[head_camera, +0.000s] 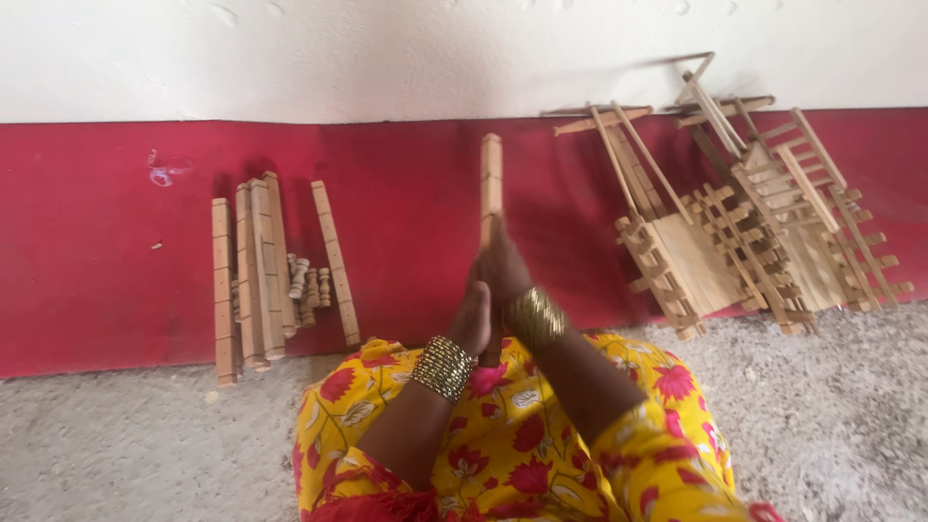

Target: The person sits on the floor and rubs small wooden pieces by hand, then picks up a long wooden plank and rubs it. Finally, the person assembles a wooden toy cart by inserting the plank into the frame.

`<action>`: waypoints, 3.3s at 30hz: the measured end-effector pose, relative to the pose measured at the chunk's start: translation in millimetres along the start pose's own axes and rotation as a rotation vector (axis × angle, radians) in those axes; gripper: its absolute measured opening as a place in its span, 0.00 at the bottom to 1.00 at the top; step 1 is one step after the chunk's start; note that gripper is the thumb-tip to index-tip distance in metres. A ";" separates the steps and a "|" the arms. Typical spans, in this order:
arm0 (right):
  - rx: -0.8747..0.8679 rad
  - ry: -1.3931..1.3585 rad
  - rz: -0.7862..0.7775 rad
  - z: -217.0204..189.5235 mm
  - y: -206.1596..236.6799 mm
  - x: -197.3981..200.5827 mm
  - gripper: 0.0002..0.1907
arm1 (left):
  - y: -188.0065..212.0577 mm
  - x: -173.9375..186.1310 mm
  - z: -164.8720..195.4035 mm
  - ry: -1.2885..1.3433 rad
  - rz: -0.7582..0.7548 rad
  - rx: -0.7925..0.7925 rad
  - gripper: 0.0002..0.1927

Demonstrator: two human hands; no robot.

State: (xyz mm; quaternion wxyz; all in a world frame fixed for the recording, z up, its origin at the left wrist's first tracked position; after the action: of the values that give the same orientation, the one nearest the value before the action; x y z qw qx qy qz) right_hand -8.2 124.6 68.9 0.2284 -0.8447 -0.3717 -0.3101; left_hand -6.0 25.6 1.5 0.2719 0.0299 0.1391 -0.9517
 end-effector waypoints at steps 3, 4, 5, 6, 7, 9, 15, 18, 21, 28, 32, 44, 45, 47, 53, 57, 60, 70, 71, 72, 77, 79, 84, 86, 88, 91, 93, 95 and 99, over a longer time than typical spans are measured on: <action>-0.303 -0.421 0.066 21.4 -27.8 28.7 0.26 | 13.8 -23.0 -6.5 -0.031 -0.077 0.098 0.41; -0.357 -0.524 0.076 27.6 -33.2 33.9 0.25 | 18.4 -25.8 -11.3 -0.063 -0.088 0.173 0.39; -0.376 -0.557 0.086 28.4 -35.9 39.9 0.24 | 21.5 -28.9 -13.0 0.004 -0.103 0.210 0.39; -0.409 -0.595 0.085 28.7 -35.6 42.5 0.23 | 24.0 -32.6 -15.1 0.072 -0.117 0.249 0.39; -0.339 -0.452 0.090 22.0 -34.3 47.2 0.22 | 25.9 -33.7 -17.1 0.141 -0.131 0.287 0.39; -0.120 -0.027 0.079 -0.6 -24.7 45.7 0.21 | 14.6 -27.1 -7.4 0.138 -0.087 0.148 0.34; 0.638 0.993 -0.044 -48.1 63.1 -32.9 0.20 | -2.3 16.8 -4.9 0.433 0.204 0.113 0.38; 0.318 0.298 -0.052 -29.5 63.4 -26.8 0.19 | 5.0 19.8 -5.8 0.585 0.234 0.159 0.41; 0.460 0.829 0.018 -38.7 43.3 -26.0 0.20 | 7.3 15.1 -9.2 0.471 0.195 0.226 0.43; -0.421 -0.817 0.067 28.6 -31.6 25.2 0.29 | 21.9 -26.4 -24.2 0.322 -0.042 0.289 0.39; -0.201 -0.296 0.189 26.4 -23.4 40.0 0.30 | 24.7 -26.9 -25.7 0.314 -0.047 0.292 0.38; 0.184 0.007 -0.299 -10.9 41.1 -19.4 0.18 | -1.4 8.5 -11.7 0.215 0.184 0.160 0.47; 0.287 0.205 -0.339 -15.6 30.9 -22.1 0.13 | -1.5 3.7 -5.1 0.235 0.159 0.070 0.44; 0.443 0.505 -0.170 -24.1 3.6 -4.7 0.10 | 5.1 -13.0 -3.2 0.306 0.080 0.087 0.38; 0.077 1.535 -0.442 43.0 -74.1 58.8 0.13 | 47.3 -54.3 16.4 0.551 -0.158 0.507 0.40; 0.175 1.779 -0.242 46.2 -86.7 82.0 0.15 | 49.6 -64.6 22.0 0.649 -0.170 0.704 0.34; 0.261 1.704 -0.116 31.6 -68.6 58.6 0.17 | 37.7 -51.5 5.8 0.520 -0.044 0.708 0.26; 0.235 -0.214 -0.019 -27.8 79.2 -20.7 0.25 | 11.4 11.9 -24.6 0.944 0.413 0.650 0.31; 0.210 -0.242 -0.071 -26.8 73.6 -21.5 0.25 | 14.2 14.7 -26.0 0.859 0.440 0.705 0.29; 0.184 -0.266 -0.118 -25.0 62.4 -20.8 0.25 | 14.1 16.6 -27.4 0.775 0.459 0.757 0.27; -0.024 -0.200 -0.062 1.5 -17.8 7.9 0.27 | 5.9 -8.6 -7.1 0.581 0.220 0.571 0.28; -0.119 -0.222 -0.020 15.6 -38.3 17.0 0.28 | 18.9 -16.2 -11.5 0.564 0.228 0.645 0.27; -0.067 -0.709 -0.111 17.2 -17.8 5.8 0.33 | 17.9 0.5 -29.3 0.673 0.354 0.665 0.28; -0.088 -0.716 -0.102 17.8 9.6 0.9 0.35 | 7.3 13.8 -37.0 0.747 0.429 0.602 0.27; 0.081 -0.493 -0.070 1.6 36.9 -0.7 0.37 | 0.4 24.6 -43.6 0.789 0.514 0.544 0.27; 0.378 0.102 -0.066 -31.9 61.4 -15.4 0.37 | -7.3 19.5 -45.4 0.737 0.458 0.521 0.27; 0.238 0.361 -0.213 -25.1 57.0 -32.7 0.39 | -8.6 11.7 -42.1 0.653 0.389 0.514 0.27; 0.157 0.355 -0.264 -21.2 41.3 -33.3 0.38 | -7.8 5.4 -37.6 0.608 0.341 0.498 0.27; 0.080 0.343 -0.172 -14.8 -2.1 -15.8 0.41 | -2.4 -2.5 -31.0 0.636 0.285 0.431 0.28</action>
State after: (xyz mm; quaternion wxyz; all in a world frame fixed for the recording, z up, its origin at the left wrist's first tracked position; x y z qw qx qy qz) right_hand -23.4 109.1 68.7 0.2943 -0.7350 -0.4099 -0.4529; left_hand -5.8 37.6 -27.3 0.3321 0.3980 0.0080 -0.8551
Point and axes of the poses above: each hand's wrist, its own y-axis away from the middle knuckle, its own x-axis out of the back of the hand, z = x × y, the point moved 8 cm from there along -y, towards the middle knuckle, and after that the axes turned 2 degrees about y, right-handed, at the moved point
